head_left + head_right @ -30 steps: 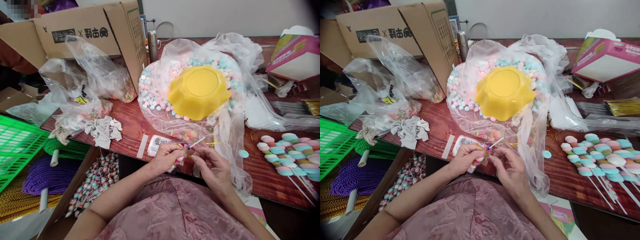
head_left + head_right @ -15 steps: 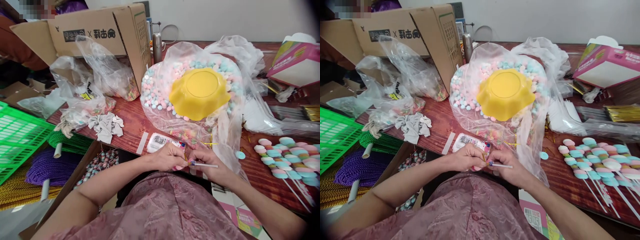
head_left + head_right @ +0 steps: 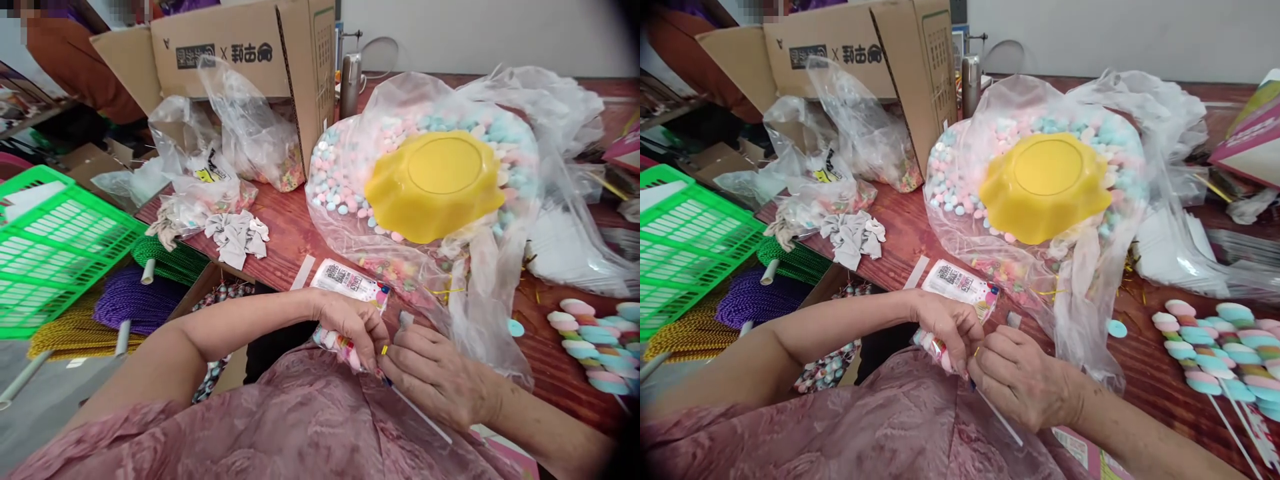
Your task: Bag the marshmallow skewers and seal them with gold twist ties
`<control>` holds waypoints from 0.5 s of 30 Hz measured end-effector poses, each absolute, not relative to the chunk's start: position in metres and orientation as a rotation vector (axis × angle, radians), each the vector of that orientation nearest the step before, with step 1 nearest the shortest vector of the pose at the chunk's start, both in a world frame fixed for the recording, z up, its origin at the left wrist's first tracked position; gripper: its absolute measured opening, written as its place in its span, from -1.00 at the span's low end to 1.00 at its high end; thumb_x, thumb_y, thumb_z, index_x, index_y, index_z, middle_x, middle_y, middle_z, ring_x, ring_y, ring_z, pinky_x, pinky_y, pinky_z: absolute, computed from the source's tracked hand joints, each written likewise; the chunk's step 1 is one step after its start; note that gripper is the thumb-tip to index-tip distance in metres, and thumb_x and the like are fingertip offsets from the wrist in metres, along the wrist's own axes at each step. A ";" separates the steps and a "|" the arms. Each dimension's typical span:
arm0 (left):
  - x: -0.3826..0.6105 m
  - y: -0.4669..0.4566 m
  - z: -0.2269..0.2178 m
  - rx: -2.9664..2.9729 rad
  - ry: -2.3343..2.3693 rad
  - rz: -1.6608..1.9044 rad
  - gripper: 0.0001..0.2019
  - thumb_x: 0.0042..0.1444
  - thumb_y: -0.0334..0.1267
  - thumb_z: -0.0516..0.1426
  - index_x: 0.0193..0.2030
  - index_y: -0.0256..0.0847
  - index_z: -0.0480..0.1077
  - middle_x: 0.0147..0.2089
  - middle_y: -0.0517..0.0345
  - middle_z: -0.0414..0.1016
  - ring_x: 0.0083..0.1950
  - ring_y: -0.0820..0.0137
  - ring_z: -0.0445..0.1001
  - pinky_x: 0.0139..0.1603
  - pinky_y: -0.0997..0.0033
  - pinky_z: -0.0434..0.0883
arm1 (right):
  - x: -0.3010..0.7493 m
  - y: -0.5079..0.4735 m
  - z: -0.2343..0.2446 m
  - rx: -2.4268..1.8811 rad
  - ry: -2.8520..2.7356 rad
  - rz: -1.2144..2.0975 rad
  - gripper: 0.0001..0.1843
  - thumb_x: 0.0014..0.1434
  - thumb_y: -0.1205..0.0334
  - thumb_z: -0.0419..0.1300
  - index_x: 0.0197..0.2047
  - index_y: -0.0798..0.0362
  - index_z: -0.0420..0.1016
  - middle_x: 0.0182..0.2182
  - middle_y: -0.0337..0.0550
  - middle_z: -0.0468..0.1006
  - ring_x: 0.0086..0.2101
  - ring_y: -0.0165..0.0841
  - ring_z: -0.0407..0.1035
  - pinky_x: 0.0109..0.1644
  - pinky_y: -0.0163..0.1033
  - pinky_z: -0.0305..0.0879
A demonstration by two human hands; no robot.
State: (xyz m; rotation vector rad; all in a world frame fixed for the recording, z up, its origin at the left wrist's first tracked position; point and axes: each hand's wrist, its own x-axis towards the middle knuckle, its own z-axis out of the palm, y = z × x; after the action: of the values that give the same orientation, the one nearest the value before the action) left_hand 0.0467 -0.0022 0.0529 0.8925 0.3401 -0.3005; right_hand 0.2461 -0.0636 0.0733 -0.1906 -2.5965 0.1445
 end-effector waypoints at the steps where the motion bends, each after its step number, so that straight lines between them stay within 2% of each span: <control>1: 0.049 -0.003 0.053 0.888 0.291 -0.291 -0.65 -0.39 -0.42 0.45 -0.40 -0.30 0.48 -0.50 0.23 0.55 -0.50 0.41 0.52 -0.50 0.50 0.46 | 0.245 -0.063 0.074 -0.189 -2.596 0.129 -0.68 0.36 0.44 -0.11 -0.17 0.20 0.47 -0.40 -0.08 0.50 -0.38 -0.29 0.35 -0.27 -0.12 0.24; 5: 0.051 0.004 0.062 0.973 0.202 -0.232 -0.51 -0.43 -0.45 0.46 -0.28 -0.27 0.43 -0.47 0.33 0.51 -0.40 0.38 0.54 -0.33 0.40 0.50 | 0.237 -0.064 0.084 -0.272 -2.611 0.010 -0.68 0.37 0.44 -0.10 -0.23 0.15 0.47 -0.35 -0.08 0.53 -0.29 -0.29 0.39 -0.18 -0.12 0.24; 7: 0.045 0.016 0.076 1.172 0.236 -0.216 -0.59 -0.32 -0.37 0.45 -0.29 -0.27 0.45 -0.46 0.33 0.50 -0.37 0.39 0.52 -0.30 0.42 0.47 | 0.233 -0.065 0.090 -0.347 -2.589 -0.066 -0.68 0.36 0.45 -0.09 -0.28 0.12 0.46 -0.27 -0.06 0.56 -0.19 -0.26 0.40 -0.13 -0.10 0.23; 9: 0.036 0.029 0.097 1.488 0.286 -0.282 -0.79 -0.15 -0.27 0.39 -0.41 -0.26 0.49 -0.50 0.32 0.47 -0.41 0.42 0.47 -0.36 0.48 0.40 | 0.229 -0.066 0.093 -0.419 -2.553 -0.148 -0.69 0.35 0.47 -0.07 -0.28 0.10 0.46 -0.20 -0.05 0.58 -0.11 -0.21 0.38 -0.08 -0.06 0.21; 10: 0.031 0.034 0.110 1.665 0.323 -0.317 -0.81 -0.07 -0.22 0.36 -0.50 -0.25 0.48 -0.56 0.31 0.42 -0.47 0.44 0.41 -0.43 0.50 0.33 | 0.228 -0.066 0.094 -0.445 -2.551 -0.183 -0.70 0.34 0.47 -0.07 -0.27 0.10 0.47 -0.19 -0.05 0.58 -0.10 -0.19 0.38 -0.07 -0.04 0.19; 12: 0.024 0.035 0.135 2.032 0.433 -0.310 -0.72 0.00 -0.15 0.33 -0.59 -0.23 0.46 -0.60 0.26 0.38 -0.51 0.45 0.34 -0.47 0.47 0.26 | 0.228 -0.062 0.091 -0.496 -2.569 -0.237 -0.70 0.33 0.47 -0.05 -0.29 0.09 0.46 -0.28 -0.06 0.56 -0.19 -0.21 0.37 -0.12 -0.05 0.17; 15: 0.024 0.009 0.160 2.660 0.756 0.058 -0.83 0.09 -0.28 0.27 -0.49 -0.24 0.50 -0.43 0.09 0.49 -0.33 0.32 0.42 -0.27 0.34 0.33 | 0.233 -0.043 0.082 -0.671 -2.567 -0.226 -0.70 0.31 0.44 -0.04 -0.39 0.06 0.41 -0.49 -0.14 0.43 -0.41 -0.31 0.25 -0.28 -0.13 0.10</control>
State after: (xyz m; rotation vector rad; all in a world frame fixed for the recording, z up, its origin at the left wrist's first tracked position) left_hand 0.0241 0.0087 0.1605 2.6604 0.7556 0.0584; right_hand 0.2327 -0.0435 0.0818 -0.6710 -2.5675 -0.2262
